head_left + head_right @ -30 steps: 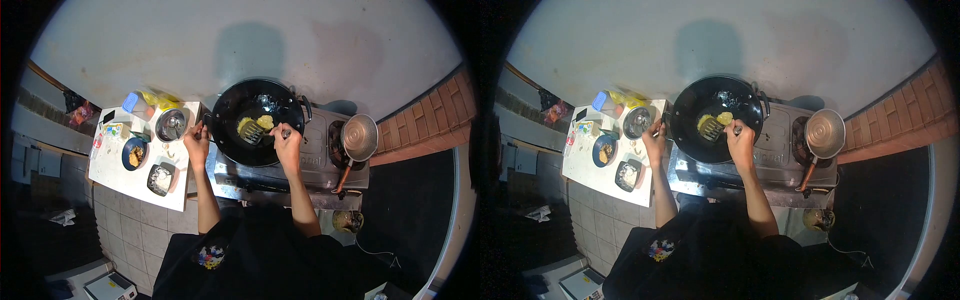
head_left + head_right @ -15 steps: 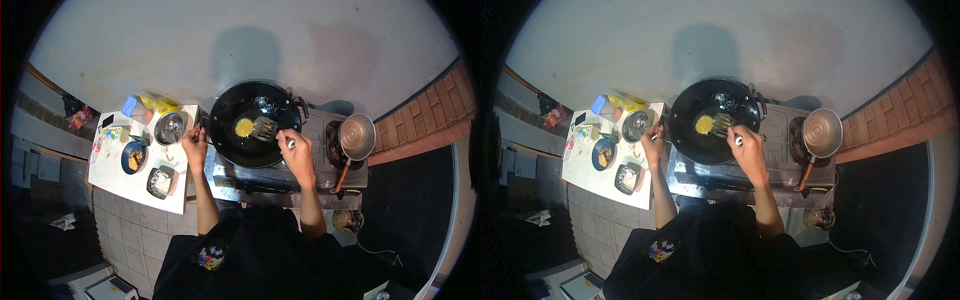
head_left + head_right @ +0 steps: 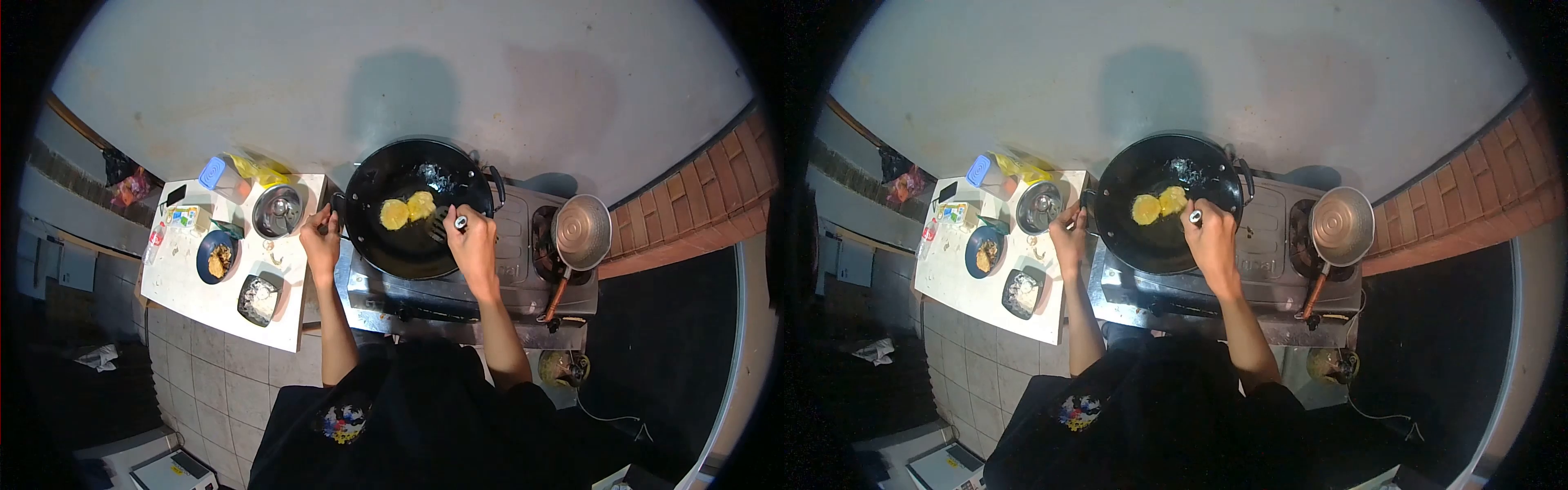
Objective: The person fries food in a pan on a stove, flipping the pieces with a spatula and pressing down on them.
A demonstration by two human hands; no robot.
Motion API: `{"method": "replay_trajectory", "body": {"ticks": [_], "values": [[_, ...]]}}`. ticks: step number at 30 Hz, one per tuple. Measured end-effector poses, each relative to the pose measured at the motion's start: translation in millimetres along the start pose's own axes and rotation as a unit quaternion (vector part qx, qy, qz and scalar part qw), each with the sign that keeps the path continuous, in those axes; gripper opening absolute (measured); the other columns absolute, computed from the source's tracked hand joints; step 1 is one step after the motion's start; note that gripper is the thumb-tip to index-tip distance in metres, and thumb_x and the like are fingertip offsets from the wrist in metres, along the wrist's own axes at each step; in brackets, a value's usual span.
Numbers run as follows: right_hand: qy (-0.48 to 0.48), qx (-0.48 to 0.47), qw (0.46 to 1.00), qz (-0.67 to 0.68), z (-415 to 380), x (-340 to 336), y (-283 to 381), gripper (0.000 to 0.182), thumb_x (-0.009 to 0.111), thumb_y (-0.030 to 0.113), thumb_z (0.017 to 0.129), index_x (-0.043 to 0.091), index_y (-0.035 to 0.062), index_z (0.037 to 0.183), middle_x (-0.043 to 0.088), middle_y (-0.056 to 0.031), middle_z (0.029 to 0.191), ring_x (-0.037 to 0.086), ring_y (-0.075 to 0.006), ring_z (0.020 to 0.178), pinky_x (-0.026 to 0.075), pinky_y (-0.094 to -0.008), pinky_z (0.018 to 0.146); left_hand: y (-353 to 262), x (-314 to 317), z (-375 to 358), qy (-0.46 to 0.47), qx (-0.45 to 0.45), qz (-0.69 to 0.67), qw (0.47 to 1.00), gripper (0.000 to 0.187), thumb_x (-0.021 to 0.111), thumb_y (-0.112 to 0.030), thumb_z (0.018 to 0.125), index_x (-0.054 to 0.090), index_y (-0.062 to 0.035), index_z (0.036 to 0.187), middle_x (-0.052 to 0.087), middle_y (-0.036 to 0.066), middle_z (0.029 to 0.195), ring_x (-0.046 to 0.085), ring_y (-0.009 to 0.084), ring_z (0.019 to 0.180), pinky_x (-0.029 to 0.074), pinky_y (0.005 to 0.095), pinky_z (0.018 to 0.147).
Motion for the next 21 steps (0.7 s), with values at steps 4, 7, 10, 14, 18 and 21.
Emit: {"method": "replay_trajectory", "body": {"ticks": [4, 7, 10, 14, 18, 21], "values": [[-0.029, 0.059, 0.996, 0.055, -11, 17, -17, 0.021, 0.062, 0.002, 0.085, 0.051, -0.0057, 0.069, 0.051, -0.0207, 0.06, 0.053, -0.0388, 0.052, 0.038, -0.0399, 0.049, -3, 1, -1, -0.001, -0.013, -0.003, 1.0, 0.027, 0.067, -0.006, 0.085, 0.065, 0.0079, 0.109, 0.068, 0.019, 0.094, 0.066, 0.0195, 0.082, 0.052, 0.0294, 0.074], [-0.045, 0.07, 0.994, 0.066, -17, 22, -24, 0.023, 0.062, 0.004, 0.087, 0.052, -0.0049, 0.068, 0.053, -0.0162, 0.057, 0.056, -0.0279, 0.046, 0.039, -0.0361, 0.045, -3, -1, -1, 0.003, -0.005, 0.025, 1.0, 0.027, 0.066, -0.006, 0.086, 0.066, 0.0081, 0.108, 0.068, 0.02, 0.095, 0.067, 0.0201, 0.083, 0.052, 0.0296, 0.074], [-0.038, 0.138, 0.979, 0.143, -17, 22, -17, 0.025, 0.061, 0.007, 0.09, 0.053, -0.0037, 0.068, 0.054, -0.011, 0.054, 0.057, -0.0176, 0.043, 0.04, -0.0316, 0.041, -5, -1, -1, 0.01, -0.004, 0.024, 1.0, 0.027, 0.067, -0.007, 0.086, 0.065, 0.0079, 0.109, 0.068, 0.02, 0.095, 0.068, 0.0208, 0.082, 0.052, 0.0298, 0.074], [-0.056, 0.135, 0.975, 0.165, -15, 36, -26, 0.027, 0.059, 0.008, 0.091, 0.054, -0.003, 0.067, 0.054, -0.0087, 0.051, 0.058, -0.0133, 0.041, 0.042, -0.028, 0.037, -5, 1, -2, 0.003, -0.006, 0.005, 1.0, 0.028, 0.067, -0.007, 0.085, 0.065, 0.0078, 0.109, 0.068, 0.021, 0.096, 0.068, 0.0215, 0.082, 0.052, 0.0304, 0.074], [-0.085, 0.147, 0.966, 0.195, -8, 42, -24, 0.027, 0.059, 0.007, 0.091, 0.054, -0.0028, 0.066, 0.054, -0.0081, 0.048, 0.058, -0.0143, 0.04, 0.043, -0.0266, 0.036, -2, 1, 1, 0.002, -0.005, 0.016, 1.0, 0.028, 0.067, -0.009, 0.085, 0.066, 0.0073, 0.109, 0.068, 0.021, 0.097, 0.068, 0.0217, 0.082, 0.052, 0.0308, 0.075], [-0.084, 0.138, 0.969, 0.189, -2, 40, -18, 0.027, 0.06, 0.006, 0.09, 0.054, -0.0027, 0.066, 0.054, -0.0079, 0.049, 0.059, -0.0145, 0.04, 0.042, -0.027, 0.036, 3, 0, 1, 0.004, -0.006, 0.012, 1.0, 0.029, 0.067, -0.012, 0.087, 0.066, 0.0047, 0.111, 0.069, 0.019, 0.094, 0.064, 0.0181, 0.08, 0.05, 0.0304, 0.077]]}}
Point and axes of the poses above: each hand's wrist, its own z-axis towards the middle knuckle, its own x-axis out of the palm, y = z × x, the point moved 1 cm from there along z, towards the middle knuckle
